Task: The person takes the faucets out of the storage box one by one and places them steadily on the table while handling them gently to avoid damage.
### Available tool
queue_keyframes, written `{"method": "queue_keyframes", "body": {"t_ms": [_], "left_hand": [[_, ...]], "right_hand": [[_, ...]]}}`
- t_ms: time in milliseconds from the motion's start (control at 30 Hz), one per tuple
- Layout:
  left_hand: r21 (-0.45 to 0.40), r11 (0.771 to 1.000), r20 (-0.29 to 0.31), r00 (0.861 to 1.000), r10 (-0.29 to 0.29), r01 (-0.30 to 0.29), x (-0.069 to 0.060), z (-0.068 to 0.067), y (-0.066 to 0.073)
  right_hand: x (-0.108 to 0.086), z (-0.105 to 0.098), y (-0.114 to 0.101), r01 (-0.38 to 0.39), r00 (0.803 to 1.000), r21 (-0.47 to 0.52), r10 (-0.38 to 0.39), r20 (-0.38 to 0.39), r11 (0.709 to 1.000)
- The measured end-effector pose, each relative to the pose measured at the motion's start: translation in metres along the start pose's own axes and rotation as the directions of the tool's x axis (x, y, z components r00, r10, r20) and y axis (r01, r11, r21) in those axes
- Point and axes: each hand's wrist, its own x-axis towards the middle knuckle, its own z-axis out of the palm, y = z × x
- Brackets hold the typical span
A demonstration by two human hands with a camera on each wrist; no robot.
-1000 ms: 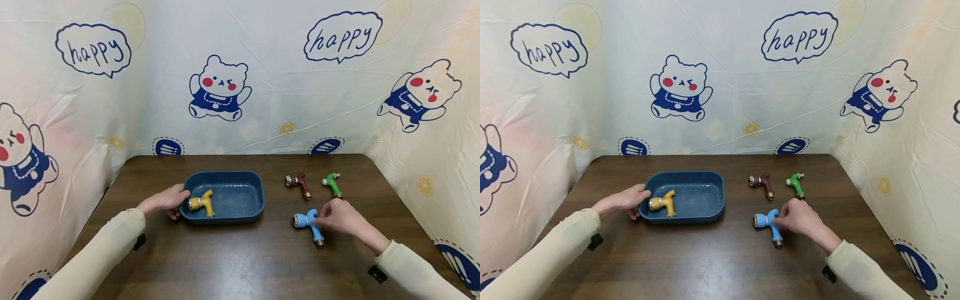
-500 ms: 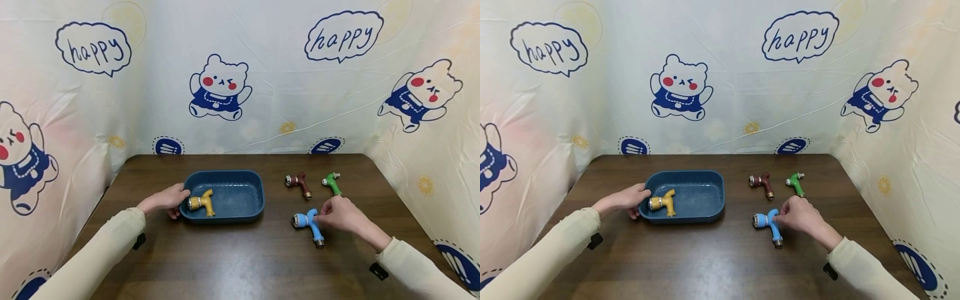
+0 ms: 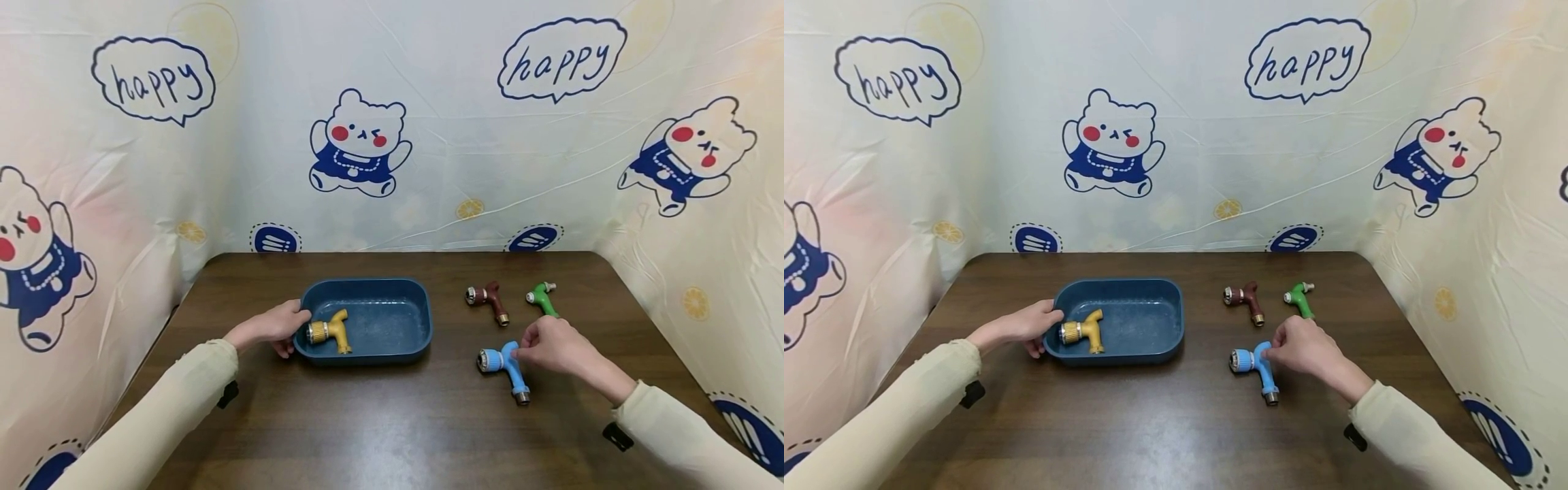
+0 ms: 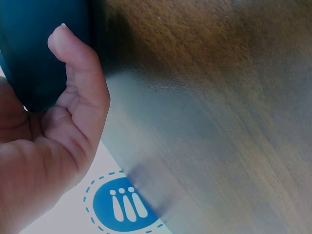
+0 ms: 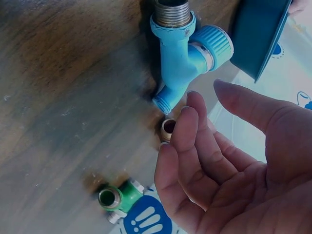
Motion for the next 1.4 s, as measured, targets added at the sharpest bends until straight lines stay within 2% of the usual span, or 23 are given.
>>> {"method": "queue_keyframes", "body": {"t_ms": [67,100,233,300,333,400,467,633,700,767,867,967,1033,1133,1400], "left_hand": [[0.009,1.0,0.012,1.0,0.014,-0.014,0.001,0.0,-0.001],[0.023,0.999,0.014,1.0,0.028,-0.029,-0.003,0.002,0.002],[0.022,1.0,0.002,1.0,0.004,-0.004,-0.013,0.004,0.014],[0.063,0.998,0.004,1.0,0.026,-0.027,-0.022,0.007,0.023],[0.061,0.998,0.005,1.0,0.023,-0.023,-0.023,0.007,0.025],[0.097,0.994,0.011,0.999,0.052,-0.052,-0.027,0.009,0.028],[0.078,0.995,0.02,0.998,0.055,-0.056,-0.022,0.007,0.022],[-0.025,1.0,0.014,1.0,0.001,-0.001,0.004,-0.003,-0.005],[-0.008,1.0,0.016,1.0,0.01,-0.01,0.002,-0.002,-0.002],[0.021,0.999,0.015,0.999,0.037,-0.037,-0.008,0.002,0.009],[0.075,0.995,0.003,0.998,0.058,-0.058,-0.037,0.016,0.045],[0.099,0.994,-0.029,0.999,0.042,-0.039,-0.064,0.03,0.081],[0.103,0.994,-0.054,0.998,0.028,-0.022,-0.075,0.036,0.095],[0.12,0.993,-0.077,0.997,0.009,0.0,-0.081,0.041,0.103],[0.122,0.993,-0.076,0.997,0.0,0.009,-0.076,0.039,0.1]], "right_hand": [[0.0,0.0,-0.001,0.0,1.0,0.002,0.0,0.003,1.0],[0.0,0.0,-0.001,-0.001,1.0,0.002,0.001,0.004,1.0],[0.0,-0.001,-0.002,-0.005,1.0,-0.003,0.005,0.005,1.0],[0.001,-0.001,-0.002,-0.006,1.0,-0.007,0.006,0.002,1.0],[0.001,-0.001,-0.003,-0.006,1.0,-0.008,0.006,0.003,1.0],[0.001,-0.002,-0.003,-0.003,1.0,-0.009,0.003,0.003,1.0],[0.002,-0.002,-0.004,-0.01,1.0,-0.004,0.01,0.006,1.0],[0.005,-0.003,-0.007,-0.02,1.0,-0.003,0.02,0.01,1.0],[0.006,-0.004,-0.008,-0.012,1.0,-0.012,0.012,0.009,1.0],[0.006,-0.005,-0.01,-0.005,1.0,-0.016,0.005,0.009,1.0],[0.006,-0.006,-0.012,0.008,1.0,-0.022,-0.008,0.001,1.0],[0.006,-0.007,-0.014,0.019,1.0,-0.027,-0.019,-0.006,0.999],[0.007,-0.008,-0.016,0.018,1.0,-0.03,-0.018,-0.005,0.999],[0.008,-0.008,-0.018,0.016,1.0,-0.033,-0.016,-0.002,0.999],[0.01,-0.01,-0.023,0.025,1.0,-0.046,-0.025,-0.005,0.999]]}}
